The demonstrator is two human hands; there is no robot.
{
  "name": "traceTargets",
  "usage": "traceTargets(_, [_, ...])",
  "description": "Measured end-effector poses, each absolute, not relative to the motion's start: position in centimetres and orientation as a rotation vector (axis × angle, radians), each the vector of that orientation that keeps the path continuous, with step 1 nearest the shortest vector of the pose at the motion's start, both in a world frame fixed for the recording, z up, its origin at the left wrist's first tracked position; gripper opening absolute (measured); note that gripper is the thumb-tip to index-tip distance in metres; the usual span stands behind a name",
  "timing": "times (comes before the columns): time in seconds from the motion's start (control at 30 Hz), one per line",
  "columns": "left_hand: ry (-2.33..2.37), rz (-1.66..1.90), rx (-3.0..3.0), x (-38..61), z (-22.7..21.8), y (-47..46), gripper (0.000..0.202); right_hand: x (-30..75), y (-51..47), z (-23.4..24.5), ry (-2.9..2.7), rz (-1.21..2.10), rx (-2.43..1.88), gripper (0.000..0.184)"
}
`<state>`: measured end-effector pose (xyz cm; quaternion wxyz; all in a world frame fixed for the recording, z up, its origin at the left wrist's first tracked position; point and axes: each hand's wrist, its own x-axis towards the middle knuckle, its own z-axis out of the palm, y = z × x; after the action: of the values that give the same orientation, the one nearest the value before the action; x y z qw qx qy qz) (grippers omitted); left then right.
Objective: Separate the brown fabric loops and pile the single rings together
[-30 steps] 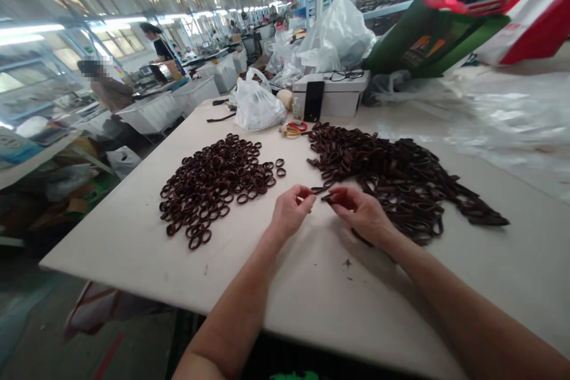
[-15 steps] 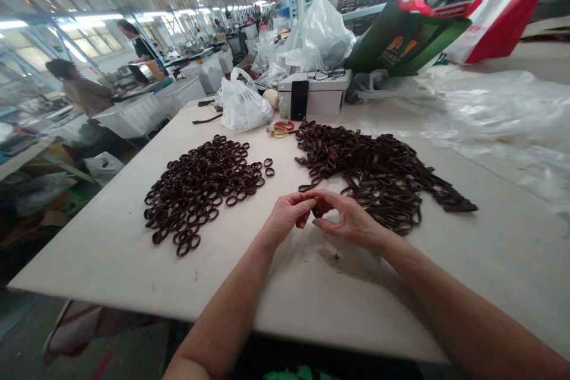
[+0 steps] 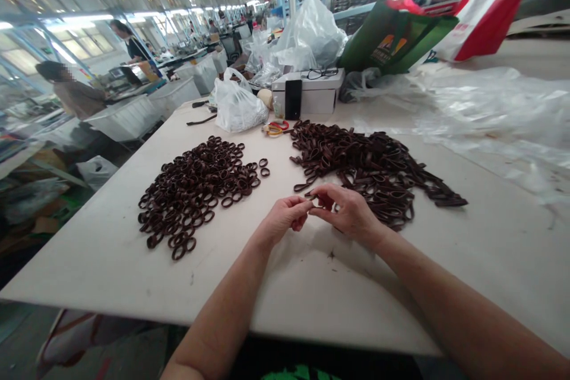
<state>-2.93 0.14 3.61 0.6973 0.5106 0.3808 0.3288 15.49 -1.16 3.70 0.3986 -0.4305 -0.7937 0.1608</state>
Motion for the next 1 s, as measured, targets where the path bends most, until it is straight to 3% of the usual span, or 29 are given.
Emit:
traceTargets(0.2, [0.904,0.847,1.047,-2.4,3.1,0.3,0.040,15.2,-1.3,3.9,-1.826,0.622,-1.127,0.026])
traceTargets(0.33, [0.941,0.907,1.101,-2.2,3.3,0.1,0.037,15.1,-1.1,3.7,-1.746,0.684,-1.161,0.016])
traceTargets(0.57, [0.871,0.810,1.263,-1.8,3.9,-0.6,0.033,14.9,-1.1,3.6,-1.711,0.711,-1.263,0.015])
traceTargets(0.87, [1.106,0.988,1.366,-3.1,3.4,0.7,0.020,15.8,-1.1,4.3,-1.743,1.200,-1.104,0.020])
traceTargets(1.0, [1.119,0.985,1.471,-3.0,2.9,0.5,0.021,15.2,-1.3,4.0,-1.781,1.121,-1.084,0.013])
